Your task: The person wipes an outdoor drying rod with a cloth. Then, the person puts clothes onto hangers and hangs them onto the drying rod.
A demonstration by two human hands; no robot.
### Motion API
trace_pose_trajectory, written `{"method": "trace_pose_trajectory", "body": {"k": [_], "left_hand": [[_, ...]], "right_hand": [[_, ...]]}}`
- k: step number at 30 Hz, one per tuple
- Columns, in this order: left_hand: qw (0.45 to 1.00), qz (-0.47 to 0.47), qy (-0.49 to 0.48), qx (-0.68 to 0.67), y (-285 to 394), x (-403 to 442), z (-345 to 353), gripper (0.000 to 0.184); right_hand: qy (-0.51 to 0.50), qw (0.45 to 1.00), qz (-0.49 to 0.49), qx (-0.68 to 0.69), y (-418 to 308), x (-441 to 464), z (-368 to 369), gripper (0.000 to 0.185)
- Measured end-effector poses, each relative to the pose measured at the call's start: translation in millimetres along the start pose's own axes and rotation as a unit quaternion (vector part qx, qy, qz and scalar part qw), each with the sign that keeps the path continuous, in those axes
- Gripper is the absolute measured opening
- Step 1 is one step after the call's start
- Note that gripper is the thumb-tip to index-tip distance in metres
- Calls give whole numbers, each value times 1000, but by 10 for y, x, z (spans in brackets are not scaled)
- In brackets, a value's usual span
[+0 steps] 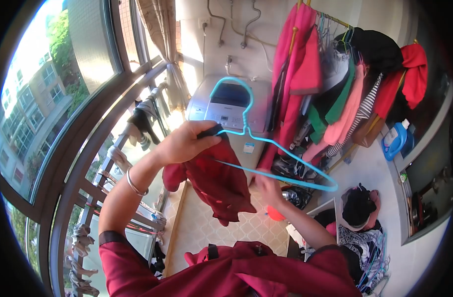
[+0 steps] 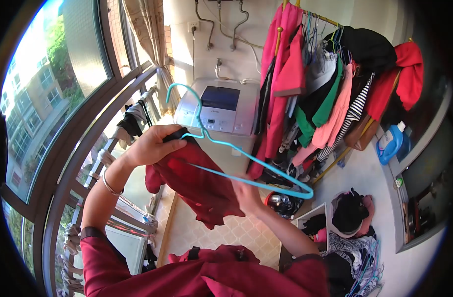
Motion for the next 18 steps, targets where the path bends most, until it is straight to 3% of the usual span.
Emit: {"method": "trace_pose_trajectory", "body": {"k": [2,3,4,6,7,8,10,11,12,18], "left_hand": [[999,11,-38,6,105,67,33,17],[998,28,-53,12,153,114,68,18],[996,44,-70,19,197,148,103,18],[995,46,-79,25,223,191,114,18],[996,43,-65,43,204,189,89,18],[996,37,-51,60,175,177,61,18],[997,31,-50,58,68,127,-21,18],[996,37,-31,70,3,104,-56,17],[996,43,-12,81,-44,80,-94,17],[992,-7,44,118,-161,0,-295,17]], "right_hand": [[48,991,-88,-91,183,199,-28,25],[-29,1000,-10,1,434,276,70,30],[-123,962,75,234,838,293,335,34],[-300,875,239,294,637,234,395,36],[-344,870,248,252,611,190,380,41],[-342,847,307,265,277,162,290,40],[-361,916,120,127,767,55,312,28],[-309,863,287,279,345,86,165,34],[-297,849,310,306,285,109,85,35],[-373,843,270,278,345,-38,63,39]]}}
Point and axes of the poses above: each hand's wrist, its own x-axis towards the middle knuckle, its own z-axis out of the palm, y = z × x, the point moved 3 cm from there along x, towards the middle knuckle, and after that the axes turned 6 degrees about x, right-handed, at the moved point
